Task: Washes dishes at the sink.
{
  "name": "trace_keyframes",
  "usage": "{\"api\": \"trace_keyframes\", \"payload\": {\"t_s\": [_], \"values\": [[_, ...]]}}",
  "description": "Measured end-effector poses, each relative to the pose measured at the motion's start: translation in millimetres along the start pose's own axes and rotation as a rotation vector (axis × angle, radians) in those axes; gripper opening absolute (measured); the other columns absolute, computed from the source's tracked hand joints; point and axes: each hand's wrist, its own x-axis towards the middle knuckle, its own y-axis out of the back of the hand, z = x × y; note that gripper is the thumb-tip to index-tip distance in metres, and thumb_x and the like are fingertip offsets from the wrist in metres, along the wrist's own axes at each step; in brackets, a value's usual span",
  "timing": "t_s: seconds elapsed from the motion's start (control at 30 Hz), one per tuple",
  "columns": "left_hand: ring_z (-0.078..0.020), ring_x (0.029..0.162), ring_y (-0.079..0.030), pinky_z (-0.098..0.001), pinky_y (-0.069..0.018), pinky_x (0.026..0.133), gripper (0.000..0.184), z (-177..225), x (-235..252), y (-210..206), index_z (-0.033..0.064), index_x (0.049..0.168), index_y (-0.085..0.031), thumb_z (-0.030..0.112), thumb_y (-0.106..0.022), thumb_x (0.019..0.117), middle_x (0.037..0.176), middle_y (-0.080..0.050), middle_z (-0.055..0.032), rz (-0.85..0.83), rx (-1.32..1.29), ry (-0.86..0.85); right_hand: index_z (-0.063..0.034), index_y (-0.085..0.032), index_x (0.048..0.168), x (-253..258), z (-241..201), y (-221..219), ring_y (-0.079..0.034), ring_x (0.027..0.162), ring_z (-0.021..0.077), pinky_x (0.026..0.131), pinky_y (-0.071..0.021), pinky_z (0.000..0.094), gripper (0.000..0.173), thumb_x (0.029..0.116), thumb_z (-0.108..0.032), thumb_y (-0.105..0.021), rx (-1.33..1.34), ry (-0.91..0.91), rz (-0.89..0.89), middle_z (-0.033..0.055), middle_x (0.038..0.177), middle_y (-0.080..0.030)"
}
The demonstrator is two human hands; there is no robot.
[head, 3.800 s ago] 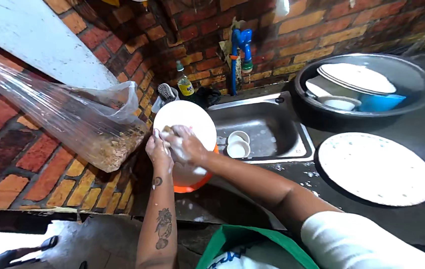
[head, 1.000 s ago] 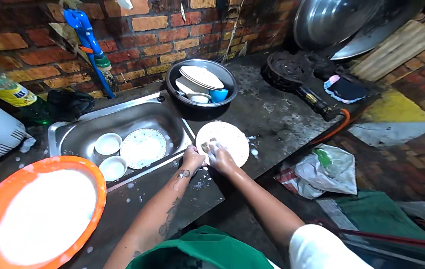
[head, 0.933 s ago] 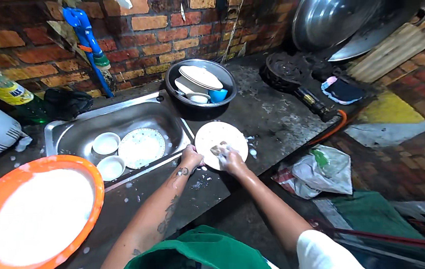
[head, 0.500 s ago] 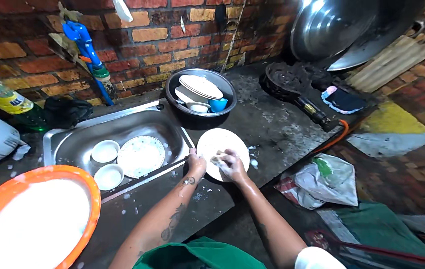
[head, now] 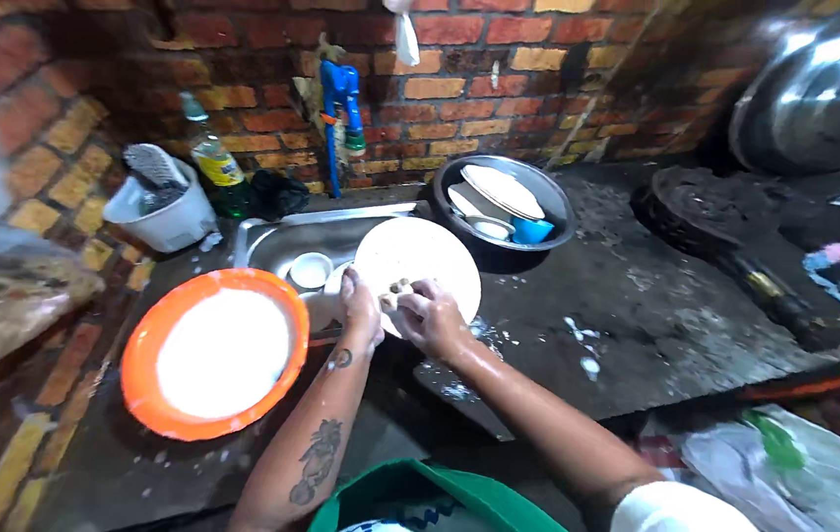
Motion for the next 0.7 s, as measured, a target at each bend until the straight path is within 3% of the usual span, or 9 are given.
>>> {"api": "trace_keyframes", "payload": {"t_s": [0.07, 0.13, 0.2, 0.27, 0.33, 0.4, 0.5, 0.6, 0.7], "values": [[-0.0289, 0.138, -0.047, -0.0503, -0.0413, 0.111, 0.055, 20.7, 1.2, 47.8, 0.0083, 0.158, -0.032, 0.039, -0.026, 0.1135, 0.155, -0.042, -0.0197, 0.087, 0.011, -0.046, -0.0041, -0.078, 0.102, 22.3, 0.4, 6.0, -0.067, 0.106, 0.0415, 0.09, -0.0541, 0.06, 0.017, 0.0879, -0.011, -0.071, -0.055, -0.027, -0.062, 0.0219, 0.109, -0.071], [-0.0279, 0.133, -0.05, -0.0506, -0.0447, 0.107, 0.057, 37.5, -0.3, 85.6, 0.0089, 0.154, -0.038, 0.045, -0.027, 0.1124, 0.15, -0.047, -0.0189, 0.18, 0.012, -0.065, -0.0011, -0.075, 0.112, 64.6, -1.0, -3.4, -0.06, 0.115, 0.0482, 0.094, -0.0477, 0.0665, 0.025, 0.0897, -0.01, -0.069, -0.064, -0.134, -0.071, 0.0279, 0.118, -0.065], [-0.0259, 0.127, -0.055, -0.049, -0.0472, 0.104, 0.056, 46.4, -3.5, 113.9, 0.0077, 0.15, -0.044, 0.046, -0.027, 0.1123, 0.143, -0.053, -0.0184, 0.21, 0.041, -0.103, 0.0003, -0.072, 0.117, 109.9, -26.6, -33.5, -0.06, 0.117, 0.0483, 0.096, -0.0492, 0.0647, 0.03, 0.0883, -0.01, -0.071, -0.011, -0.098, 0.005, 0.0295, 0.121, -0.064], [-0.0239, 0.121, -0.059, -0.046, -0.0499, 0.101, 0.056, 54.4, -6.6, 133.6, 0.0056, 0.146, -0.049, 0.044, -0.026, 0.1125, 0.136, -0.058, -0.0183, 0.242, 0.051, -0.131, 0.0005, -0.071, 0.119, 139.2, -78.9, -70.8, -0.06, 0.118, 0.0465, 0.1, -0.0506, 0.0606, 0.033, 0.088, -0.009, -0.07, 0.139, 0.026, 0.004, 0.0298, 0.123, -0.063], [-0.0228, 0.115, -0.061, -0.0437, -0.0516, 0.098, 0.057, 57.2, -7.3, 154.2, 0.0038, 0.14, -0.053, 0.045, -0.024, 0.1126, 0.129, -0.061, -0.0181, 0.32, 0.056, -0.155, -0.0026, -0.07, 0.118, 132.7, -132.1, -101.5, -0.061, 0.115, 0.042, 0.098, -0.0525, 0.0562, 0.029, 0.0897, -0.011, -0.07, 0.285, 0.19, -0.095, 0.0255, 0.12, -0.063], [-0.0256, 0.116, -0.062, -0.0458, -0.0513, 0.1, 0.059, 58.0, -6.4, 182.2, 0.0011, 0.139, -0.054, 0.044, -0.024, 0.1128, 0.129, -0.062, -0.0202, 0.439, 0.07, -0.174, -0.0046, -0.071, 0.117, 106.4, -158.3, -113.8, -0.062, 0.116, 0.0379, 0.098, -0.0535, 0.0538, 0.027, 0.0915, -0.011, -0.069, 0.398, 0.371, -0.259, 0.0216, 0.121, -0.065], [-0.027, 0.131, -0.055, -0.0482, -0.0452, 0.109, 0.058, 57.7, -15.8, 225.3, 0.0023, 0.145, -0.051, 0.044, -0.026, 0.1126, 0.143, -0.055, -0.0204, 0.556, 0.084, -0.182, -0.0017, -0.072, 0.121, 87.5, -135.7, -117.3, -0.062, 0.122, 0.0377, 0.105, -0.0503, 0.0533, 0.03, 0.0933, -0.009, -0.064, 0.412, 0.439, -0.411, 0.0228, 0.128, -0.065], [-0.0231, 0.119, -0.06, -0.0437, -0.0503, 0.101, 0.054, 58.1, -25.1, 245.0, 0.0003, 0.134, -0.058, 0.041, -0.03, 0.1126, 0.13, -0.061, -0.0194, 0.557, 0.139, -0.194, 0.0018, -0.069, 0.125, 119.9, -112.7, -134.5, -0.057, 0.125, 0.0457, 0.107, -0.0466, 0.0589, 0.033, 0.0925, -0.004, -0.065, 0.294, 0.229, -0.308, 0.0287, 0.132, -0.061], [-0.0233, 0.116, -0.061, -0.0436, -0.0497, 0.101, 0.054, 57.5, -23.2, 241.8, -0.0017, 0.13, -0.059, 0.041, -0.03, 0.1126, 0.127, -0.063, -0.0202, 0.49, 0.186, -0.194, 0.0038, -0.066, 0.126, 139.5, -156.6, -159.6, -0.054, 0.13, 0.0471, 0.11, -0.0449, 0.0595, 0.035, 0.0931, -0.008, -0.066, 0.325, 0.228, -0.149, 0.0297, 0.134, -0.059]]}}
